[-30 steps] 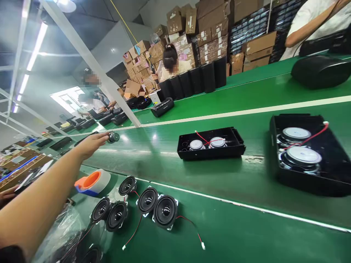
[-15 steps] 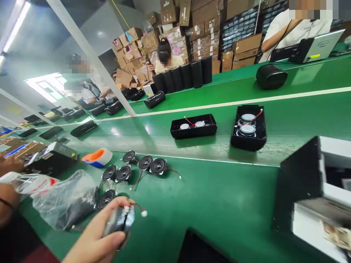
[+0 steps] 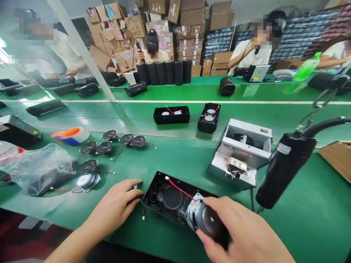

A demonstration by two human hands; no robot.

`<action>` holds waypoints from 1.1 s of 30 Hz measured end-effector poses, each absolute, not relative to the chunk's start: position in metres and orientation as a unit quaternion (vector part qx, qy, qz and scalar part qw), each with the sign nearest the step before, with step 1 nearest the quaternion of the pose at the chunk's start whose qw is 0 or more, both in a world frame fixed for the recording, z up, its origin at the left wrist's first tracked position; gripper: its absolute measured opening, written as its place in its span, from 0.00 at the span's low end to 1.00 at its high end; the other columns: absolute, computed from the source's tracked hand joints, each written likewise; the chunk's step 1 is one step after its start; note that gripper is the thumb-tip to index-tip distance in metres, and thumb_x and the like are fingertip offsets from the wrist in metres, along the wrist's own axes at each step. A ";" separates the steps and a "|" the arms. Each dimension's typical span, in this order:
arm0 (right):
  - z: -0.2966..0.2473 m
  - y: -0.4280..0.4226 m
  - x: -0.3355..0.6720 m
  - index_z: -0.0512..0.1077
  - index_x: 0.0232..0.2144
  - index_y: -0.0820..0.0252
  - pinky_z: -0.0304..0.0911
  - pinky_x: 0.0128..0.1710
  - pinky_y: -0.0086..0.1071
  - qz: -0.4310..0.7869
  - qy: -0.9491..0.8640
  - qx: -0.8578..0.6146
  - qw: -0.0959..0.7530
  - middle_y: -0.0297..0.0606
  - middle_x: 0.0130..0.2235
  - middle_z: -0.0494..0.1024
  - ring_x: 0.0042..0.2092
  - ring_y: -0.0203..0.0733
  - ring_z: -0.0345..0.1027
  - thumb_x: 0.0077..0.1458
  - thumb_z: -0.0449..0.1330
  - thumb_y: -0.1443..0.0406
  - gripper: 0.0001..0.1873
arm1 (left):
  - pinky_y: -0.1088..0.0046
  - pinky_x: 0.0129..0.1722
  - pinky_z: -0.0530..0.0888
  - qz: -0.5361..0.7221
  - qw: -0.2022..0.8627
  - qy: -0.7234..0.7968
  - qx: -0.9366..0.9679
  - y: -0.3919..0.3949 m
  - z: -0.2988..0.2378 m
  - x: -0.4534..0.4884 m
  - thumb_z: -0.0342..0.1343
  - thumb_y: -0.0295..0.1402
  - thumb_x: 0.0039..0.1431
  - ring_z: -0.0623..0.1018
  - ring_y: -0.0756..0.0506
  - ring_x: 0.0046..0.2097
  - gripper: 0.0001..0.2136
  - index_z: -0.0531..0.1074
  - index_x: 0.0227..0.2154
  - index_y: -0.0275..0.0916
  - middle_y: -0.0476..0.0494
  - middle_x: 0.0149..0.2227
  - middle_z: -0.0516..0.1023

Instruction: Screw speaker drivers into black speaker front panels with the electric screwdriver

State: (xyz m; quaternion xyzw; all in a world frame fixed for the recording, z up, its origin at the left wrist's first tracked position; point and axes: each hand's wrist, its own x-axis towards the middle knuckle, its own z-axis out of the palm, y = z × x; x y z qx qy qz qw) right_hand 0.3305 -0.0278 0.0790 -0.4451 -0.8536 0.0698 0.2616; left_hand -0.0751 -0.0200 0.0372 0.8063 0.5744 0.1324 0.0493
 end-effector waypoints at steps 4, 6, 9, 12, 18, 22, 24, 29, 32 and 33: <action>0.088 -0.003 0.311 0.70 0.56 0.47 0.78 0.31 0.40 0.105 -0.892 -0.413 0.150 0.32 0.41 0.82 0.35 0.45 0.80 0.64 0.61 0.63 0.19 | 0.54 0.51 0.85 0.151 0.044 0.593 0.789 -0.016 0.034 -0.069 0.48 0.31 0.74 0.85 0.37 0.52 0.12 0.78 0.40 0.46 0.38 0.56 0.82; 0.087 0.001 0.311 0.70 0.58 0.45 0.78 0.31 0.41 0.106 -0.898 -0.411 0.113 0.31 0.43 0.82 0.36 0.46 0.81 0.63 0.64 0.64 0.23 | 0.55 0.54 0.85 0.159 0.046 0.593 0.788 -0.021 0.035 -0.073 0.46 0.32 0.76 0.84 0.37 0.56 0.13 0.77 0.46 0.46 0.37 0.59 0.81; 0.084 0.004 0.313 0.72 0.59 0.45 0.79 0.32 0.43 0.086 -0.909 -0.399 0.088 0.31 0.43 0.83 0.37 0.47 0.82 0.59 0.68 0.66 0.27 | 0.49 0.63 0.80 0.140 0.053 0.565 0.811 -0.030 0.039 -0.079 0.51 0.30 0.71 0.78 0.34 0.65 0.18 0.75 0.59 0.50 0.40 0.66 0.76; 0.080 0.008 0.310 0.76 0.56 0.48 0.82 0.30 0.46 0.058 -0.917 -0.389 0.067 0.30 0.43 0.85 0.37 0.50 0.84 0.53 0.73 0.67 0.29 | 0.43 0.65 0.77 0.115 0.042 0.540 0.833 -0.034 0.040 -0.082 0.54 0.25 0.62 0.74 0.31 0.69 0.22 0.78 0.56 0.50 0.40 0.70 0.73; 0.074 0.015 0.304 0.78 0.55 0.51 0.84 0.28 0.47 0.023 -0.920 -0.385 0.070 0.32 0.44 0.87 0.35 0.52 0.85 0.43 0.80 0.69 0.36 | 0.53 0.55 0.83 0.196 0.106 0.571 0.790 -0.028 0.035 -0.078 0.51 0.33 0.73 0.83 0.36 0.57 0.09 0.75 0.37 0.46 0.40 0.58 0.81; 0.075 0.015 0.307 0.78 0.54 0.51 0.85 0.29 0.46 0.023 -0.923 -0.374 0.090 0.31 0.45 0.88 0.36 0.51 0.85 0.40 0.82 0.69 0.37 | 0.62 0.51 0.85 0.320 0.173 0.619 0.696 -0.028 0.031 -0.081 0.51 0.37 0.75 0.85 0.40 0.54 0.10 0.79 0.41 0.49 0.44 0.55 0.83; 0.076 0.016 0.308 0.78 0.55 0.49 0.85 0.30 0.47 0.035 -0.920 -0.378 0.092 0.29 0.46 0.88 0.36 0.51 0.85 0.40 0.82 0.69 0.38 | 0.62 0.50 0.86 0.345 0.184 0.622 0.678 -0.028 0.027 -0.084 0.54 0.38 0.74 0.86 0.40 0.53 0.10 0.81 0.45 0.52 0.46 0.54 0.84; 0.078 0.014 0.304 0.77 0.57 0.46 0.85 0.29 0.49 0.063 -0.915 -0.395 0.060 0.27 0.44 0.87 0.35 0.50 0.84 0.43 0.82 0.68 0.39 | 0.53 0.50 0.82 0.334 0.073 0.601 0.723 -0.033 0.016 -0.090 0.58 0.36 0.72 0.84 0.36 0.52 0.09 0.81 0.48 0.56 0.44 0.53 0.83; 0.079 0.011 0.300 0.77 0.58 0.46 0.84 0.28 0.50 0.060 -0.911 -0.405 0.043 0.29 0.42 0.85 0.34 0.51 0.83 0.44 0.82 0.68 0.39 | 0.53 0.51 0.80 0.315 0.018 0.580 0.751 -0.036 0.012 -0.089 0.60 0.35 0.72 0.81 0.35 0.52 0.11 0.78 0.53 0.54 0.42 0.52 0.82; 0.080 0.011 0.299 0.77 0.58 0.46 0.84 0.29 0.50 0.060 -0.910 -0.409 0.035 0.30 0.42 0.85 0.34 0.52 0.83 0.44 0.82 0.68 0.39 | 0.54 0.51 0.79 0.306 0.018 0.576 0.758 -0.037 0.012 -0.088 0.60 0.35 0.72 0.80 0.36 0.53 0.12 0.77 0.55 0.52 0.41 0.53 0.81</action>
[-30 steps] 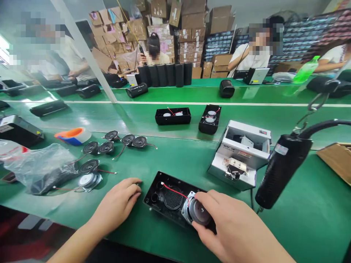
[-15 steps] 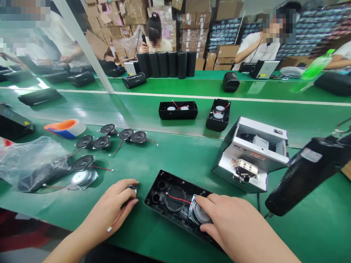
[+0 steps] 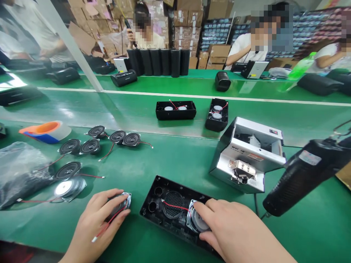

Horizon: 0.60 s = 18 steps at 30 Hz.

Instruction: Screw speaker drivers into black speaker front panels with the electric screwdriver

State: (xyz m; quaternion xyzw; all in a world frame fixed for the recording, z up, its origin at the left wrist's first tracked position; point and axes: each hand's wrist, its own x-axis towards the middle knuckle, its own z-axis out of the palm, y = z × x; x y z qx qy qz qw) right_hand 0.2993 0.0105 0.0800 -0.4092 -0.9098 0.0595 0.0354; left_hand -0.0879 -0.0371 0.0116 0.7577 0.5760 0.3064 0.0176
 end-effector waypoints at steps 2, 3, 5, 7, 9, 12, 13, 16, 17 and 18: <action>0.081 0.009 0.298 0.78 0.57 0.47 0.84 0.30 0.49 0.063 -0.906 -0.419 0.017 0.32 0.43 0.85 0.36 0.53 0.84 0.45 0.82 0.68 0.38 | 0.56 0.52 0.79 0.289 0.029 0.571 0.768 -0.038 0.012 -0.087 0.59 0.32 0.72 0.79 0.36 0.55 0.13 0.76 0.56 0.48 0.40 0.55 0.79; 0.081 0.009 0.298 0.79 0.57 0.47 0.84 0.30 0.49 0.068 -0.904 -0.423 0.006 0.33 0.43 0.85 0.36 0.53 0.84 0.45 0.82 0.68 0.37 | 0.57 0.53 0.78 0.283 0.036 0.570 0.771 -0.038 0.013 -0.087 0.58 0.30 0.71 0.78 0.37 0.55 0.13 0.75 0.55 0.46 0.39 0.56 0.79; 0.082 0.010 0.297 0.79 0.57 0.47 0.84 0.32 0.49 0.082 -0.899 -0.430 -0.016 0.34 0.43 0.85 0.37 0.54 0.84 0.47 0.81 0.69 0.35 | 0.58 0.54 0.78 0.280 0.048 0.567 0.773 -0.037 0.015 -0.086 0.56 0.28 0.71 0.77 0.38 0.56 0.12 0.75 0.54 0.44 0.39 0.56 0.78; 0.084 0.011 0.296 0.79 0.57 0.47 0.85 0.34 0.51 0.099 -0.893 -0.438 -0.036 0.34 0.43 0.85 0.38 0.54 0.84 0.49 0.79 0.69 0.34 | 0.60 0.53 0.78 0.284 0.051 0.563 0.775 -0.036 0.016 -0.086 0.56 0.28 0.71 0.77 0.39 0.55 0.12 0.74 0.54 0.44 0.39 0.55 0.77; 0.085 0.012 0.295 0.79 0.58 0.45 0.85 0.37 0.54 0.113 -0.887 -0.444 -0.052 0.34 0.44 0.85 0.39 0.55 0.84 0.51 0.78 0.69 0.33 | 0.61 0.52 0.77 0.289 0.046 0.565 0.771 -0.035 0.017 -0.085 0.55 0.28 0.72 0.77 0.40 0.53 0.10 0.74 0.53 0.44 0.40 0.54 0.77; 0.088 0.013 0.291 0.79 0.58 0.44 0.84 0.38 0.54 0.121 -0.880 -0.455 -0.067 0.34 0.44 0.85 0.40 0.55 0.84 0.52 0.77 0.69 0.32 | 0.61 0.51 0.77 0.299 0.043 0.569 0.765 -0.033 0.018 -0.082 0.58 0.30 0.73 0.77 0.40 0.51 0.07 0.74 0.50 0.43 0.41 0.51 0.78; 0.088 0.013 0.290 0.79 0.57 0.44 0.84 0.38 0.53 0.119 -0.878 -0.458 -0.069 0.34 0.43 0.85 0.40 0.55 0.84 0.52 0.77 0.69 0.31 | 0.61 0.51 0.77 0.301 0.046 0.568 0.764 -0.032 0.018 -0.081 0.59 0.31 0.73 0.77 0.40 0.51 0.06 0.74 0.49 0.43 0.41 0.51 0.78; 0.087 0.012 0.291 0.80 0.56 0.44 0.83 0.37 0.48 0.111 -0.880 -0.456 -0.066 0.34 0.43 0.85 0.40 0.54 0.84 0.52 0.77 0.70 0.31 | 0.61 0.51 0.77 0.312 0.057 0.567 0.760 -0.033 0.018 -0.080 0.57 0.30 0.75 0.77 0.41 0.50 0.04 0.74 0.48 0.43 0.41 0.50 0.78; 0.085 0.012 0.293 0.80 0.56 0.44 0.82 0.37 0.46 0.106 -0.883 -0.452 -0.062 0.34 0.42 0.85 0.40 0.53 0.84 0.52 0.77 0.70 0.31 | 0.62 0.51 0.77 0.318 0.058 0.568 0.757 -0.033 0.018 -0.080 0.55 0.29 0.75 0.78 0.41 0.50 0.05 0.75 0.48 0.43 0.41 0.50 0.79; 0.084 0.012 0.296 0.80 0.57 0.45 0.82 0.36 0.45 0.101 -0.887 -0.447 -0.057 0.33 0.43 0.85 0.39 0.53 0.84 0.51 0.78 0.69 0.31 | 0.62 0.51 0.77 0.323 0.059 0.571 0.753 -0.034 0.017 -0.080 0.54 0.29 0.76 0.78 0.41 0.51 0.06 0.75 0.49 0.43 0.41 0.50 0.79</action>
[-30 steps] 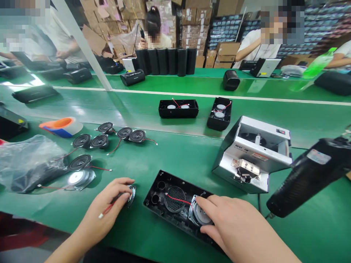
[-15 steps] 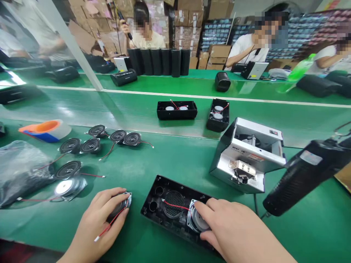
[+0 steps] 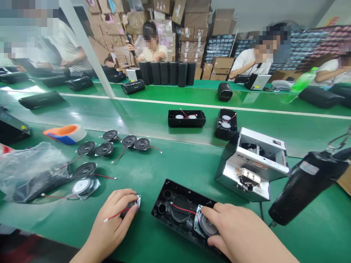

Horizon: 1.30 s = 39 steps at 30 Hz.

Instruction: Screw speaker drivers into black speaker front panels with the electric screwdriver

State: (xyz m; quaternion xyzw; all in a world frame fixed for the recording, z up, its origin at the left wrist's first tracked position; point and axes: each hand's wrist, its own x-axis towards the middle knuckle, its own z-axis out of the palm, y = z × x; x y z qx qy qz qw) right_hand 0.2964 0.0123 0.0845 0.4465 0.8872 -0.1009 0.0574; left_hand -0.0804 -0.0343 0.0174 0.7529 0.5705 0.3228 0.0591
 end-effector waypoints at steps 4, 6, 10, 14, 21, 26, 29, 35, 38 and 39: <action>0.088 0.013 0.303 0.75 0.63 0.45 0.78 0.31 0.41 -0.064 0.907 0.415 0.015 0.35 0.44 0.85 0.38 0.51 0.84 0.57 0.74 0.67 0.33 | 0.62 0.53 0.78 0.328 0.067 0.583 0.740 -0.036 0.016 -0.084 0.54 0.31 0.76 0.79 0.41 0.53 0.08 0.76 0.51 0.45 0.41 0.52 0.79; 0.095 0.014 0.292 0.77 0.60 0.46 0.75 0.30 0.42 -0.062 0.905 0.419 0.025 0.36 0.42 0.83 0.37 0.50 0.83 0.69 0.63 0.64 0.19 | 0.61 0.52 0.79 0.326 0.064 0.586 0.739 -0.036 0.016 -0.086 0.54 0.32 0.76 0.80 0.41 0.52 0.08 0.77 0.51 0.46 0.42 0.51 0.80; 0.105 0.020 0.246 0.80 0.39 0.50 0.68 0.33 0.43 -0.080 0.886 0.452 0.075 0.36 0.36 0.81 0.38 0.54 0.81 0.72 0.58 0.63 0.11 | 0.56 0.53 0.79 0.316 0.045 0.585 0.746 -0.036 0.018 -0.085 0.58 0.32 0.71 0.80 0.38 0.53 0.12 0.77 0.54 0.47 0.41 0.53 0.80; 0.098 0.028 0.219 0.79 0.30 0.56 0.54 0.28 0.39 -0.091 0.889 0.443 0.076 0.39 0.31 0.81 0.32 0.53 0.80 0.60 0.67 0.72 0.08 | 0.52 0.55 0.81 0.270 0.026 0.598 0.754 -0.039 0.021 -0.085 0.57 0.26 0.61 0.80 0.35 0.56 0.23 0.76 0.58 0.48 0.40 0.57 0.78; 0.092 0.015 0.272 0.75 0.39 0.51 0.62 0.36 0.40 -0.162 0.881 0.444 0.015 0.34 0.37 0.79 0.38 0.47 0.76 0.73 0.53 0.67 0.12 | 0.65 0.53 0.83 0.246 0.102 0.563 0.782 -0.039 0.068 -0.098 0.58 0.28 0.68 0.84 0.41 0.54 0.20 0.74 0.60 0.53 0.45 0.57 0.81; 0.076 0.001 0.305 0.76 0.51 0.47 0.72 0.44 0.47 -0.172 0.892 0.416 -0.051 0.38 0.49 0.78 0.44 0.49 0.76 0.71 0.56 0.68 0.13 | 0.69 0.58 0.79 0.236 0.216 0.470 0.822 -0.015 0.134 -0.045 0.62 0.29 0.70 0.81 0.44 0.59 0.25 0.69 0.65 0.56 0.49 0.62 0.78; 0.070 -0.001 0.311 0.75 0.55 0.46 0.76 0.47 0.49 -0.137 0.901 0.401 -0.091 0.39 0.57 0.79 0.49 0.53 0.79 0.61 0.67 0.73 0.23 | 0.61 0.57 0.76 0.106 0.206 0.413 0.881 0.011 0.150 0.003 0.67 0.27 0.66 0.82 0.40 0.56 0.24 0.74 0.62 0.49 0.45 0.57 0.81; 0.075 0.005 0.312 0.75 0.56 0.43 0.78 0.48 0.50 -0.152 0.903 0.391 -0.095 0.33 0.57 0.82 0.48 0.52 0.81 0.56 0.68 0.77 0.31 | 0.59 0.45 0.77 -0.089 0.133 0.385 0.909 0.043 0.132 0.047 0.71 0.33 0.65 0.84 0.37 0.46 0.16 0.78 0.53 0.43 0.45 0.47 0.84; 0.073 0.006 0.311 0.74 0.56 0.43 0.79 0.48 0.53 -0.163 0.899 0.398 -0.085 0.34 0.57 0.81 0.49 0.53 0.80 0.59 0.66 0.75 0.28 | 0.60 0.43 0.78 -0.093 0.130 0.383 0.910 0.047 0.122 0.048 0.71 0.33 0.64 0.84 0.37 0.44 0.16 0.79 0.52 0.45 0.46 0.46 0.83; 0.072 0.006 0.310 0.73 0.57 0.44 0.79 0.47 0.55 -0.162 0.900 0.398 -0.077 0.35 0.58 0.81 0.49 0.55 0.80 0.59 0.66 0.75 0.27 | 0.61 0.43 0.79 -0.094 0.129 0.383 0.910 0.047 0.121 0.048 0.71 0.32 0.64 0.84 0.37 0.44 0.15 0.79 0.52 0.46 0.46 0.45 0.83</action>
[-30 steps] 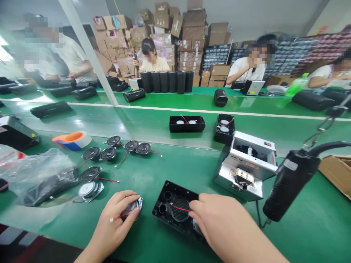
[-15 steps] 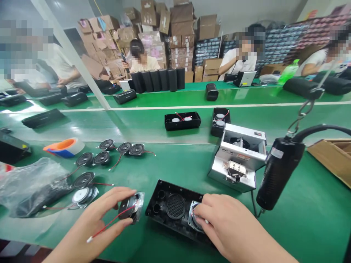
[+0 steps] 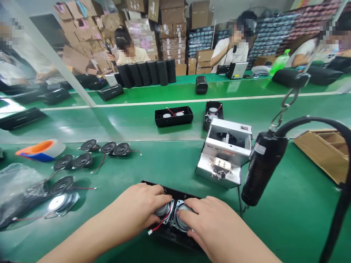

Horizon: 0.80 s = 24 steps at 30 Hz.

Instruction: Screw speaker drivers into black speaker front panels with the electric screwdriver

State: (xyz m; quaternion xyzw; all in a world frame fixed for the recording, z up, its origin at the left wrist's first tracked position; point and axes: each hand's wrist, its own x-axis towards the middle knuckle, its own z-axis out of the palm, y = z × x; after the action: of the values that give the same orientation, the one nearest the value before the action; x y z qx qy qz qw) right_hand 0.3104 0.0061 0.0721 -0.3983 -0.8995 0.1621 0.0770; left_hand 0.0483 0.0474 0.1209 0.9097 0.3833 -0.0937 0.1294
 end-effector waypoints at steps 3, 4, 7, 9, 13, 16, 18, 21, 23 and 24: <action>0.069 0.005 0.310 0.72 0.59 0.46 0.80 0.46 0.56 0.172 -0.902 -0.393 0.055 0.38 0.59 0.79 0.51 0.58 0.80 0.59 0.65 0.75 0.29 | 0.61 0.40 0.79 -0.111 0.134 0.394 0.903 0.048 0.120 0.050 0.71 0.30 0.63 0.85 0.37 0.41 0.15 0.80 0.51 0.47 0.46 0.45 0.82; 0.069 0.004 0.310 0.71 0.59 0.46 0.80 0.46 0.56 0.179 -0.901 -0.392 0.048 0.38 0.59 0.79 0.51 0.58 0.80 0.60 0.65 0.74 0.29 | 0.61 0.39 0.79 -0.118 0.137 0.399 0.899 0.048 0.120 0.051 0.72 0.30 0.62 0.85 0.37 0.41 0.16 0.80 0.51 0.47 0.46 0.45 0.82; 0.070 0.004 0.310 0.72 0.57 0.46 0.79 0.46 0.54 0.193 -0.900 -0.390 0.039 0.37 0.58 0.79 0.50 0.56 0.80 0.60 0.65 0.75 0.27 | 0.61 0.38 0.80 -0.125 0.146 0.413 0.890 0.047 0.121 0.052 0.72 0.29 0.61 0.85 0.36 0.40 0.17 0.80 0.52 0.47 0.46 0.45 0.82; 0.071 0.004 0.310 0.73 0.55 0.48 0.78 0.45 0.49 0.184 -0.902 -0.387 0.048 0.37 0.56 0.80 0.48 0.54 0.80 0.60 0.66 0.75 0.25 | 0.60 0.38 0.80 -0.126 0.148 0.419 0.887 0.046 0.121 0.052 0.72 0.29 0.62 0.85 0.36 0.40 0.17 0.80 0.52 0.47 0.46 0.45 0.81; 0.072 0.005 0.310 0.74 0.55 0.49 0.76 0.43 0.45 0.174 -0.905 -0.379 0.080 0.36 0.54 0.81 0.46 0.51 0.80 0.59 0.67 0.75 0.24 | 0.60 0.38 0.81 -0.138 0.151 0.417 0.886 0.044 0.124 0.051 0.69 0.29 0.65 0.85 0.37 0.41 0.15 0.78 0.52 0.45 0.45 0.47 0.81; 0.071 0.004 0.309 0.72 0.57 0.48 0.76 0.42 0.49 0.185 -0.902 -0.382 0.075 0.36 0.55 0.80 0.47 0.52 0.79 0.61 0.65 0.74 0.25 | 0.56 0.45 0.81 -0.140 0.157 0.412 0.887 0.045 0.126 0.052 0.69 0.29 0.65 0.84 0.35 0.47 0.14 0.78 0.52 0.44 0.44 0.48 0.82; 0.071 0.004 0.309 0.72 0.57 0.47 0.76 0.43 0.50 0.192 -0.900 -0.385 0.071 0.36 0.56 0.79 0.49 0.53 0.79 0.63 0.64 0.74 0.24 | 0.54 0.48 0.81 -0.147 0.160 0.418 0.882 0.045 0.128 0.054 0.69 0.29 0.64 0.83 0.33 0.50 0.13 0.78 0.50 0.43 0.43 0.49 0.82; 0.070 0.004 0.309 0.72 0.58 0.48 0.75 0.43 0.50 0.197 -0.896 -0.391 0.072 0.36 0.57 0.79 0.50 0.53 0.79 0.65 0.64 0.72 0.22 | 0.53 0.49 0.81 -0.156 0.167 0.433 0.872 0.045 0.129 0.056 0.68 0.26 0.64 0.82 0.34 0.50 0.11 0.79 0.48 0.43 0.43 0.49 0.82; 0.070 0.004 0.309 0.72 0.58 0.48 0.75 0.44 0.50 0.201 -0.895 -0.392 0.072 0.36 0.57 0.79 0.50 0.53 0.79 0.66 0.63 0.71 0.21 | 0.54 0.48 0.81 -0.157 0.165 0.439 0.869 0.044 0.129 0.056 0.68 0.26 0.63 0.82 0.34 0.49 0.11 0.80 0.47 0.43 0.43 0.48 0.82; 0.070 0.004 0.310 0.72 0.58 0.48 0.75 0.44 0.50 0.204 -0.894 -0.393 0.073 0.36 0.57 0.79 0.50 0.52 0.79 0.67 0.63 0.71 0.20 | 0.54 0.48 0.80 -0.156 0.162 0.441 0.869 0.044 0.128 0.056 0.68 0.26 0.63 0.82 0.34 0.49 0.11 0.80 0.47 0.43 0.43 0.48 0.82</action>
State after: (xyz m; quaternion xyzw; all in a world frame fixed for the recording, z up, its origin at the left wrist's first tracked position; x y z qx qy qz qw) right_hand 0.3096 0.0042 0.0704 -0.3934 -0.8936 0.2036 0.0728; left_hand 0.0557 0.0438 0.1284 0.8691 0.4406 -0.1559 0.1619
